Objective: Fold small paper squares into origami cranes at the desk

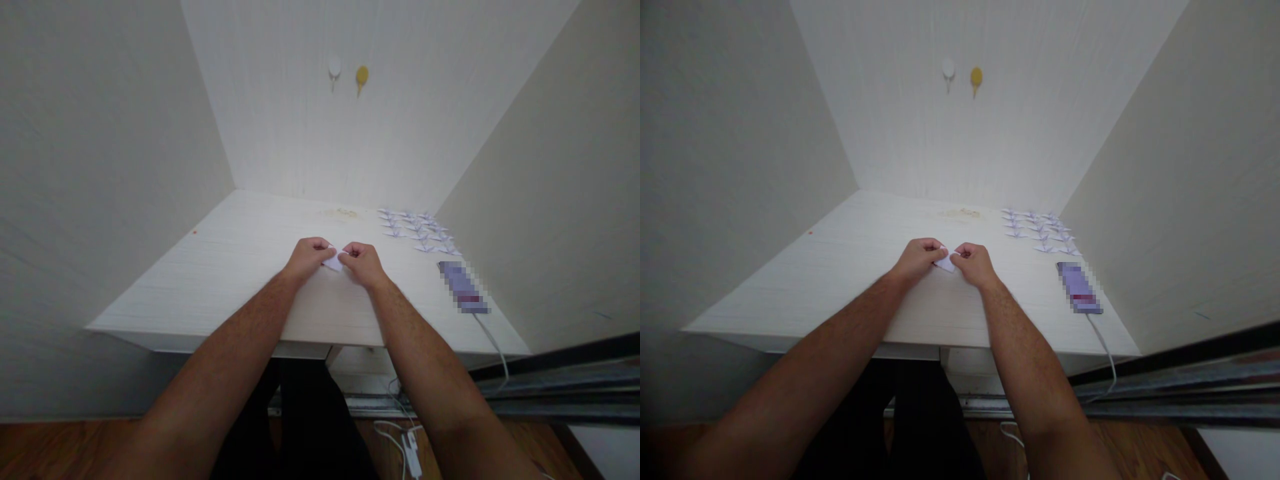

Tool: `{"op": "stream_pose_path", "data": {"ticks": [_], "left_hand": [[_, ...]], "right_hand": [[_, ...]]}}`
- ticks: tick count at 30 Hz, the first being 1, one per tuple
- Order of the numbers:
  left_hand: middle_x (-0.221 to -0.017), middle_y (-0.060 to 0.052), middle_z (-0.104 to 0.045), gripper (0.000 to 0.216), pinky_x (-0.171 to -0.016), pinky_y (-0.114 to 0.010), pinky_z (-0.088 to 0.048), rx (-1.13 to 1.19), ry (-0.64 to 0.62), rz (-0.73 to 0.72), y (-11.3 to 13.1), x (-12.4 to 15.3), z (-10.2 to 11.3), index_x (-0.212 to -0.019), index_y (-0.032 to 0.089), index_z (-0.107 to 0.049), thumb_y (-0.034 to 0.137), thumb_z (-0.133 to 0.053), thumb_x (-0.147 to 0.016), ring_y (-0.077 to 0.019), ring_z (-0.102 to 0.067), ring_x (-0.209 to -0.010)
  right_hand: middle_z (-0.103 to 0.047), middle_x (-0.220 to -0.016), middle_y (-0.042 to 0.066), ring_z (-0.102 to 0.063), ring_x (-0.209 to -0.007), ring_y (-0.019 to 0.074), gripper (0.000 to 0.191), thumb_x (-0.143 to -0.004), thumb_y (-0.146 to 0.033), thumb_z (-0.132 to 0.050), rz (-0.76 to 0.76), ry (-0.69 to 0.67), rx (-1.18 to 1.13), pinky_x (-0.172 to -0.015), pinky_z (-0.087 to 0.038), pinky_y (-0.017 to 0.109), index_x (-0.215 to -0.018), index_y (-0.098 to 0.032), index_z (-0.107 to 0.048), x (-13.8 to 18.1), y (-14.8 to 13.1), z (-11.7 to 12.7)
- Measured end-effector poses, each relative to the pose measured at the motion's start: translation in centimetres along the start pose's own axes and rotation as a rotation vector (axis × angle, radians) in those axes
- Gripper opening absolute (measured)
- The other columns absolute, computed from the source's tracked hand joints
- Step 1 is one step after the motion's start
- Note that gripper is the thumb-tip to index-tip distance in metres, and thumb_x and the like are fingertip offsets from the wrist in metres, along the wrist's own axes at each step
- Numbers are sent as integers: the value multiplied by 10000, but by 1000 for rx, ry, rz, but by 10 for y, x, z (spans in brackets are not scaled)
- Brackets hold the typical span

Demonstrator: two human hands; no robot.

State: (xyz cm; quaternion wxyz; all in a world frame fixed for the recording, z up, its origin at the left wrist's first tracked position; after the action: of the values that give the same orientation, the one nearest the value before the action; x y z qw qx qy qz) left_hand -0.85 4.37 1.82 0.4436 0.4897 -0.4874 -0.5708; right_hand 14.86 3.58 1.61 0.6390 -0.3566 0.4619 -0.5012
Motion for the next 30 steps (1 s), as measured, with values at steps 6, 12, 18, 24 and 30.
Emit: {"op": "stream_pose_path", "data": {"ticks": [6, 12, 18, 24, 30], "left_hand": [[-557, 13, -575, 171, -533, -238, -350, 20, 66, 2, -3, -4, 3, -603, 147, -651, 299, -719, -566, -96, -468, -520], [-580, 6, -591, 145, -539, -235, -351, 0, 45, -1, -6, -4, 0, -608, 148, -651, 275, -714, -580, -98, -476, -537], [-563, 18, -548, 163, -508, -226, -330, -70, 86, -38, -8, -6, -1, -613, 153, -604, 302, -664, -643, -98, -457, -527], [-562, 17, -554, 169, -501, -225, -364, -78, 106, -26, -12, -9, 0, -647, 159, -588, 313, -641, -691, -105, -486, -520], [-647, -19, -629, 238, -479, -231, -402, 42, 19, -19, -8, -4, -2, -729, 148, -623, 372, -693, -688, -103, -519, -508]], "right_hand": [[-578, -585, -21, -452, -533, 101, 192, -665, -358, -653, 5, -24, -5, -512, -335, 234, -676, -167, -638, 2, -2, -4], [-554, -569, -26, -439, -534, 97, 160, -671, -324, -643, 45, -16, 0, -515, -327, 234, -638, -170, -617, 1, -3, -3], [-549, -570, -30, -424, -526, 99, 222, -689, -393, -655, 36, -20, -18, -515, -328, 241, -679, -173, -625, -2, 2, -6], [-506, -552, -35, -400, -520, 97, 238, -693, -392, -649, 55, -11, 40, -505, -301, 243, -617, -180, -574, -2, 5, -3], [-482, -540, -38, -385, -516, 95, 235, -681, -382, -646, 42, 29, 27, -498, -290, 242, -598, -181, -556, 0, 1, 4]]}}
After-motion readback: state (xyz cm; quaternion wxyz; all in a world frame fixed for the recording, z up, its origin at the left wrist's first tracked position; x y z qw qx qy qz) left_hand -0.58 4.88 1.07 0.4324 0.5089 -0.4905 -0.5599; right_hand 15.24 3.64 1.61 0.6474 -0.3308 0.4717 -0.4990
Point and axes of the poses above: each hand's wrist, its own x-axis away from the middle knuckle, its own z-axis out of the back of the hand, y = z × x, the point moved 2 cm from there along -x, towards the middle knuckle
